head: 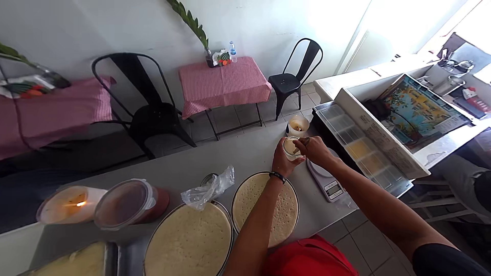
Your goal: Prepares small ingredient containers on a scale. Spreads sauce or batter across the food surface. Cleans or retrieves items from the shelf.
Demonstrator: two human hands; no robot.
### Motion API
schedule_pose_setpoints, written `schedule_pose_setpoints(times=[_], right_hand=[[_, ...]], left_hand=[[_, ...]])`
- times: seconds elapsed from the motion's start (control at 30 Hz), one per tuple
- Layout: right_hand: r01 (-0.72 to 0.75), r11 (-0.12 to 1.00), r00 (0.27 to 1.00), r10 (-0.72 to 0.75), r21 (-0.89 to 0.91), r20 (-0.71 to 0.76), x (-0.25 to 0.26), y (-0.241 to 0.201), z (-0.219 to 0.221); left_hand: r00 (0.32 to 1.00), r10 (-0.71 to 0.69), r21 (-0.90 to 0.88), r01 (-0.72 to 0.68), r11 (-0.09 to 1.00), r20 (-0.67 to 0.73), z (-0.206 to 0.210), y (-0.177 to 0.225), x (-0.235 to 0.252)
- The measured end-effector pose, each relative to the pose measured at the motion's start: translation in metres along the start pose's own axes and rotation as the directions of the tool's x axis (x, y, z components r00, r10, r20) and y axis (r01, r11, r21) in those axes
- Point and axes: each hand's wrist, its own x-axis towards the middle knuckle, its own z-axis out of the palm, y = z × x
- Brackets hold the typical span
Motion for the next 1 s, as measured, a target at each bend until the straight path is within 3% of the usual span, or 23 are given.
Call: schedule_pose_setpoints(times=[0.4, 0.57, 0.77, 0.87, 1.0], right_hand=[[-0.184, 0.935, 0.948, 0.25, 0.302, -0.198, -0.031, -0.018, -0.069], [-0.11, 0.937, 0.933, 0.213, 0.333, -0.289, -0.051, -0.012, -0.084], [0.148, 0.973, 0.904, -0.06, 0.176, -0.423, -0.074, -0.008, -0.081], [0.29, 0.957, 0.875, -0.253, 0.029, -0.414, -0.079, -0.002, -0.07], [0.35, 0.934, 0.886, -0.355, -0.07, -0.298, -0.075, 0.001, -0.049]], left_hand=[[1.0, -0.011, -0.028, 0.011, 1.0, 0.014, -0.002, 0.005, -0.003], [0.999, -0.015, 0.056, 0.013, 0.998, 0.04, -0.027, 0.012, -0.021], [0.984, 0.151, -0.03, -0.154, 0.988, -0.093, -0.084, 0.01, -0.114], [0.986, 0.122, -0.038, -0.127, 0.991, -0.114, -0.107, 0.006, -0.187], [0.996, 0.003, -0.018, -0.005, 1.0, -0.087, -0.122, -0.003, -0.291]])
